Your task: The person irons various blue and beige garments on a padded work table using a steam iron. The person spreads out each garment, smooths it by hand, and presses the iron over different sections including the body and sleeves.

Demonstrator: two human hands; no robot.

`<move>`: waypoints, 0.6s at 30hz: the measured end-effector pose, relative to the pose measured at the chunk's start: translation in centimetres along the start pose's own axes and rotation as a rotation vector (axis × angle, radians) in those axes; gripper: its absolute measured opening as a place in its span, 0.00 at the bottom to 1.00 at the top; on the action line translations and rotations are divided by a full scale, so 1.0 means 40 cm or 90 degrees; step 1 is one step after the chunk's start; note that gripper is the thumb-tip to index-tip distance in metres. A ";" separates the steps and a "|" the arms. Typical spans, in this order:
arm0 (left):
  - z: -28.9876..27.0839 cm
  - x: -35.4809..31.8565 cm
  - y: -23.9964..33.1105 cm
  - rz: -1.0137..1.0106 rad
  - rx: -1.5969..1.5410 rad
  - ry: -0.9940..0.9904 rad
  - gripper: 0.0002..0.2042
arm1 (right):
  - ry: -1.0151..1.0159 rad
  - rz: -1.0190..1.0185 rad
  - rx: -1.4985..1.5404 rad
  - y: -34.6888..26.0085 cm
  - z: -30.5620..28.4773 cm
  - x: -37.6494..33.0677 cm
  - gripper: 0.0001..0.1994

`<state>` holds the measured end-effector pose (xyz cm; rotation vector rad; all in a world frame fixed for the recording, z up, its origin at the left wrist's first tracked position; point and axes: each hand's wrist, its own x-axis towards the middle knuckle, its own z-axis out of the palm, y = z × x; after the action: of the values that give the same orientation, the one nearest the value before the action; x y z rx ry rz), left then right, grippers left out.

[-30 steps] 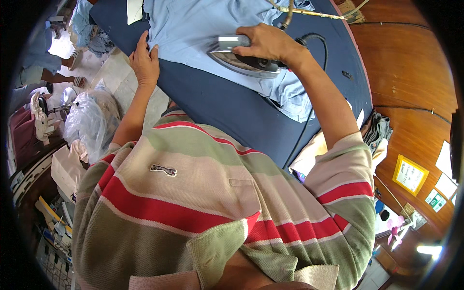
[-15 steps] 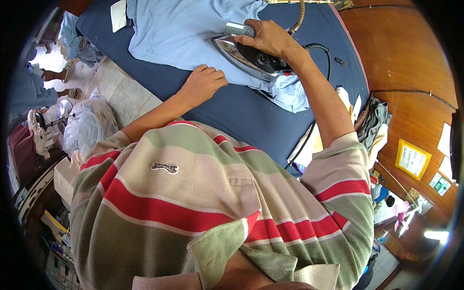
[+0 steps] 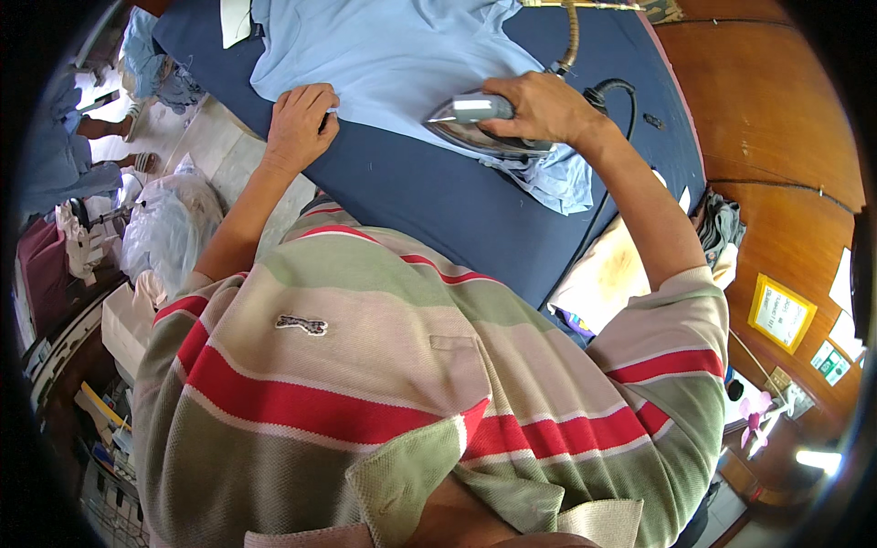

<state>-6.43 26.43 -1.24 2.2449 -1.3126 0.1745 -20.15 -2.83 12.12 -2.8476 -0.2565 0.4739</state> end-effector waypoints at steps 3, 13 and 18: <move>-0.001 0.003 -0.004 -0.008 -0.007 0.011 0.09 | -0.092 -0.083 0.037 0.010 -0.017 -0.044 0.23; -0.006 0.002 0.012 -0.045 -0.036 0.047 0.07 | 0.121 0.229 0.096 0.065 -0.039 0.066 0.27; -0.001 -0.002 0.003 -0.052 -0.078 0.066 0.07 | 0.010 0.095 0.041 -0.045 -0.049 0.155 0.28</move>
<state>-6.56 26.48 -1.18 2.1520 -1.1448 0.1733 -13.94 -0.21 12.56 -2.8182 -0.0250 0.4804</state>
